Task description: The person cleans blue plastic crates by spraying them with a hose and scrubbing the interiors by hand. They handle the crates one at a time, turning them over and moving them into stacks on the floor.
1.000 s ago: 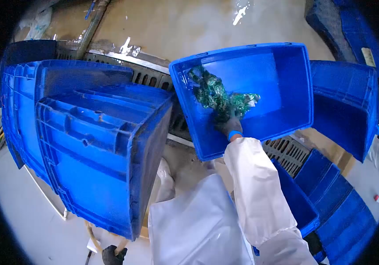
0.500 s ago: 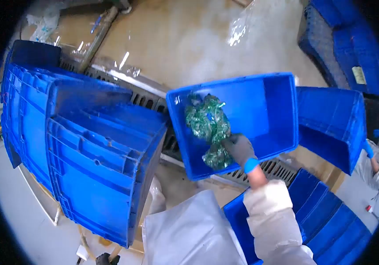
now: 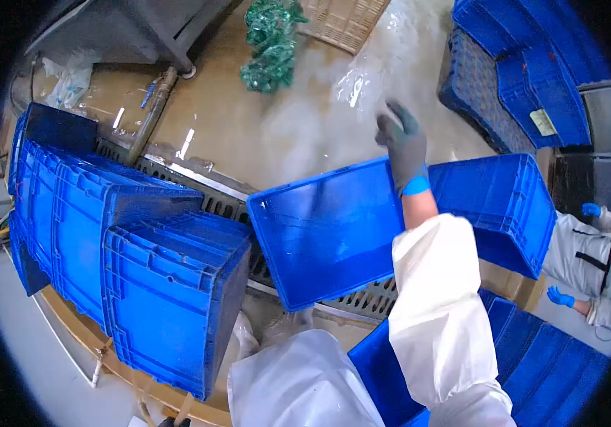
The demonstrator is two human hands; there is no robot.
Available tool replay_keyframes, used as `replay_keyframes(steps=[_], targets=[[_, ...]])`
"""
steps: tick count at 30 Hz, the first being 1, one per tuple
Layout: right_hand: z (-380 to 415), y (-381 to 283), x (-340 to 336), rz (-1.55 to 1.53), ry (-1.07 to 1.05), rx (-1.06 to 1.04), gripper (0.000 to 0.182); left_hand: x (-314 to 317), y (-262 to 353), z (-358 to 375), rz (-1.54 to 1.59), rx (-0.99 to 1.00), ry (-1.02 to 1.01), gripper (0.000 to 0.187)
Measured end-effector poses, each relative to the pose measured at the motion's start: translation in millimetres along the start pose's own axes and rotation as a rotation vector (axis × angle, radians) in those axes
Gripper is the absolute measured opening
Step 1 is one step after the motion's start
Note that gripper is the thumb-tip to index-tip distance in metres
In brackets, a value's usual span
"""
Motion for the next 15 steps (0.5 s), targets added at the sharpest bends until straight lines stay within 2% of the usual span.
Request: replay_keyframes(steps=[1,2,3,4,5,7,9,12,15], targets=[[17.6,42.6,-22.9,0.062,0.101,0.106,0.052,-2.2,2.9,2.2,0.006,-0.010,0.001,0.049],[34.8,90.5,-52.9,0.683,0.170,-0.013,0.055,-11.1,18.2,6.4,0.010,-0.021,0.000,0.049],[68.8,127.6,-73.8,0.589,0.232,0.076,0.057,-16.7,25.5,8.4,0.015,-0.034,0.004,0.049],[97.9,197.0,-107.5,0.740,0.281,0.285,0.058,-12.5,17.8,6.8,0.060,-0.013,-0.012,0.049],[136.3,195.4,-117.8,0.623,0.332,0.413,0.060,-4.9,8.5,3.5,0.106,0.005,-0.027,0.050],[212.5,312.9,-169.7,0.622,0.398,0.488,0.058,7.7,-12.8,-1.5,0.083,0.011,-0.064,0.051],[277.9,357.6,-170.7,0.558,0.385,0.921,0.044,8.9,-24.6,-10.1,-0.054,-0.004,-0.096,0.054],[324.8,369.8,-120.7,-0.382,0.406,1.333,0.032,-10.0,-9.6,-15.0,-0.098,-0.029,-0.099,0.053],[343.1,472.5,-93.8,-0.603,0.061,0.963,0.051,-19.0,-15.5,-22.6,-0.008,0.034,0.100,0.051]])
Point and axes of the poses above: each hand's wrist, its own z-axis away from the middle knuckle, its own x-axis out of the palm, y = z × x, the point moved 4 cm from there along -z, towards the middle knuckle, and after that the axes turned 7 degrees about -y, right-handed, at the moved point
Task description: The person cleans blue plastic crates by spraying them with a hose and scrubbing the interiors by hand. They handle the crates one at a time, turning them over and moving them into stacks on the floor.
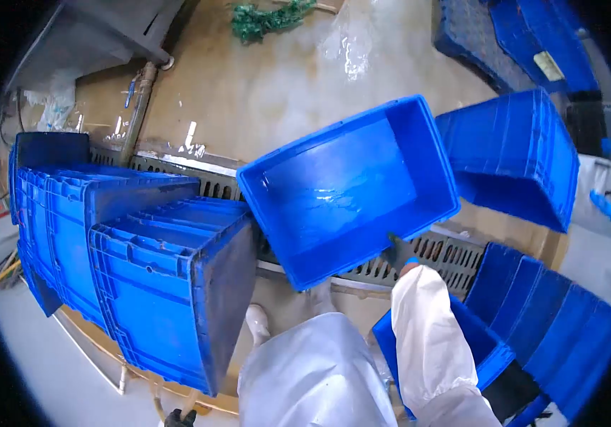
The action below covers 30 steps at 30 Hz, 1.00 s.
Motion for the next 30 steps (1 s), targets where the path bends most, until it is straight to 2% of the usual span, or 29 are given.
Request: replay_keyframes(steps=[1,3,5,6,9,11,13,15,16,17,19,21,24,25,27,28,30], targets=[[-8.3,11.2,-0.6,0.100,0.058,-0.095,0.046,-1.4,-3.7,-4.2,-0.022,-0.009,-0.009,0.051],[-25.7,19.7,-7.1,0.404,0.316,-0.292,0.037,-6.7,-2.7,-13.8,-0.070,-0.023,-0.036,0.053],[-51.5,33.2,-24.0,0.647,0.555,-0.452,0.029,-15.0,0.4,-24.7,-0.127,-0.074,-0.151,0.056],[-31.4,24.8,-5.2,0.538,0.524,-0.406,0.029,-16.6,-5.2,-27.8,-0.152,-0.100,-0.206,0.058],[45.7,3.5,60.1,0.264,0.509,-0.347,0.028,-7.9,-37.3,-48.8,-0.089,0.088,-0.073,0.054],[82.7,6.2,96.5,0.143,0.560,-0.404,0.026,-2.5,-60.5,-65.8,-0.073,0.196,0.008,0.052],[110.5,19.5,104.8,0.146,0.651,-0.360,0.023,-4.8,-71.2,-79.9,-0.099,0.277,0.075,0.051],[136.9,33.5,101.9,0.310,0.788,-0.187,0.024,-10.7,-76.8,-91.6,-0.158,0.249,-0.021,0.050],[147.9,45.0,97.4,0.392,0.819,-0.153,0.026,-14.3,-83.5,-92.4,-0.191,0.231,-0.081,0.050],[160.6,53.7,93.5,0.528,0.849,-0.209,0.026,-16.7,-92.4,-92.7,-0.165,0.265,-0.067,0.047],[193.7,68.6,88.3,0.531,0.884,-0.274,0.026,-16.8,-103.4,-94.0,-0.106,0.339,-0.043,0.041],[245.7,86.1,93.0,0.263,0.885,-0.266,0.025,-27.8,-93.5,-82.7,-0.044,0.337,-0.007,0.043],[259.1,159.0,52.8,0.209,0.874,-0.299,0.015,-20.4,-108.2,-76.8,-0.077,0.379,0.101,0.046],[266.5,184.6,40.4,0.408,0.805,-0.225,0.013,-21.1,-108.6,-72.9,-0.081,0.383,0.121,0.046],[287.9,233.4,28.1,0.360,0.757,-0.098,0.011,-26.7,-100.4,-61.2,-0.046,0.406,0.166,0.044],[294.9,261.9,27.0,0.117,0.780,-0.047,0.010,-21.7,-106.7,-61.6,-0.055,0.415,0.170,0.043],[297.8,311.2,21.4,0.008,0.714,-0.093,0.007,-10.4,-122.6,-66.6,-0.077,0.434,0.180,0.042]])
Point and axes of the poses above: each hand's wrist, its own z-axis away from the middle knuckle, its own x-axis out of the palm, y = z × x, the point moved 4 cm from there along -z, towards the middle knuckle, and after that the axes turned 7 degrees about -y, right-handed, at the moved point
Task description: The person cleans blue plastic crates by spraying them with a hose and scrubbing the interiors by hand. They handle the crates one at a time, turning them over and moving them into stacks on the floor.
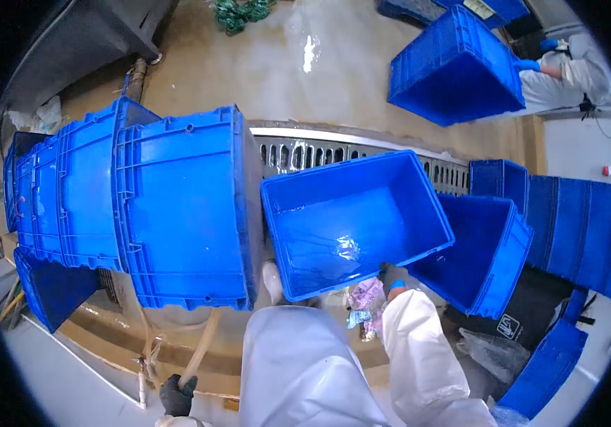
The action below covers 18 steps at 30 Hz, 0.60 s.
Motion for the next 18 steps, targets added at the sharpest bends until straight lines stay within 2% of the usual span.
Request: replay_keyframes(steps=[3,4,6,7,8,9,10,11,13,14,15,18], targets=[[-16.0,77.9,-4.1,-0.188,-0.091,0.001,0.005,-8.6,13.4,9.1,0.148,-0.089,-0.095,0.041],[-3.2,81.4,0.0,-0.233,-0.171,0.049,0.004,-7.8,16.7,12.5,0.141,-0.081,-0.080,0.040],[34.2,76.7,0.9,-0.325,-0.327,0.150,0.015,-8.9,22.7,23.2,0.122,-0.066,-0.055,0.040],[32.1,79.4,0.7,0.122,-0.496,0.025,0.025,-13.7,36.9,30.1,0.189,-0.105,-0.049,0.038],[27.5,78.9,-1.2,0.617,-0.538,-0.170,0.027,-20.5,54.8,37.5,0.181,-0.103,-0.047,0.038],[31.0,70.3,-1.6,1.113,-0.560,-0.370,0.030,-31.0,78.4,45.7,0.172,-0.105,-0.046,0.037],[47.9,46.8,-1.0,1.400,-0.521,-0.489,0.036,-35.3,92.5,52.1,0.166,-0.110,-0.043,0.037],[66.5,21.5,0.0,1.682,-0.451,-0.617,0.043,-24.2,79.8,56.0,0.155,-0.045,-0.038,0.037],[24.0,8.9,-36.5,0.702,0.020,-0.156,0.061,-17.1,75.9,63.1,0.200,0.017,-0.124,0.031],[31.4,-26.7,-42.9,0.811,0.100,-0.264,0.067,-13.6,74.8,67.3,0.221,0.048,-0.171,0.033],[40.7,-66.0,-48.3,0.918,0.182,-0.372,0.074,-10.5,75.1,70.6,0.041,0.164,-0.064,0.030],[-17.2,-91.2,-72.2,0.975,0.296,-0.437,0.083,-8.5,97.6,73.0,0.078,0.103,-0.121,0.030]])
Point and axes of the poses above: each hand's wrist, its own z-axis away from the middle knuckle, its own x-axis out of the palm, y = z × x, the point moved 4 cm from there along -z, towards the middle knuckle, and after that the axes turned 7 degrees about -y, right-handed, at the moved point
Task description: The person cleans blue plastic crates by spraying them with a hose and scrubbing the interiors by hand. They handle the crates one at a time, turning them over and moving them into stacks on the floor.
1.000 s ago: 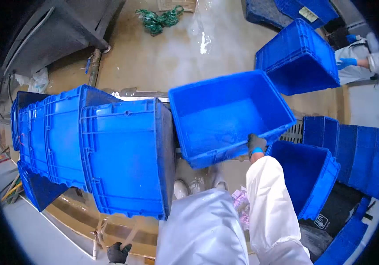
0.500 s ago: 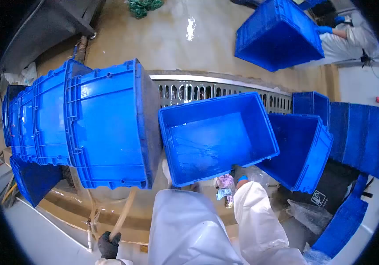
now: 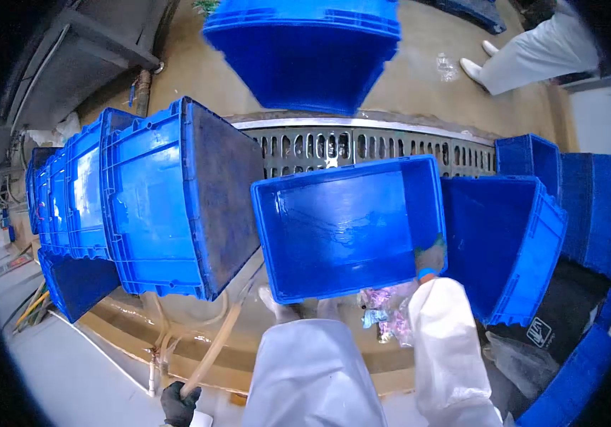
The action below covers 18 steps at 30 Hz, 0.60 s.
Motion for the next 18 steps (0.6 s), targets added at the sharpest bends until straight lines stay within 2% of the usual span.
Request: replay_keyframes(steps=[3,5,6,7,10,13,16,18], targets=[[-50.9,8.2,0.4,0.003,-0.010,0.020,0.093,35.1,-49.8,6.3,0.338,-0.028,0.041,0.030],[-87.2,18.9,26.2,-0.113,0.018,-0.012,0.095,42.2,-62.7,12.5,0.210,-0.024,0.064,0.032],[-97.2,19.8,35.7,-0.154,0.009,-0.023,0.089,44.1,-67.2,17.4,0.147,-0.026,0.067,0.032],[-106.0,25.9,45.9,-0.195,0.003,-0.031,0.082,29.8,-21.6,13.0,-0.103,0.050,0.085,0.033],[-130.3,48.3,64.2,-0.200,0.019,-0.007,0.059,29.3,-18.7,16.3,-0.092,0.065,0.078,0.034],[-139.8,67.4,57.0,-0.263,-0.274,-0.103,0.037,28.5,-29.5,20.0,-0.048,0.050,0.124,0.035],[-117.8,76.1,45.3,-0.243,-0.236,-0.173,0.027,26.4,-41.3,27.7,-0.062,0.025,0.109,0.036],[-84.7,81.4,30.4,-0.341,-0.264,-0.176,0.023,33.5,-41.3,32.5,0.016,0.031,0.171,0.035]])
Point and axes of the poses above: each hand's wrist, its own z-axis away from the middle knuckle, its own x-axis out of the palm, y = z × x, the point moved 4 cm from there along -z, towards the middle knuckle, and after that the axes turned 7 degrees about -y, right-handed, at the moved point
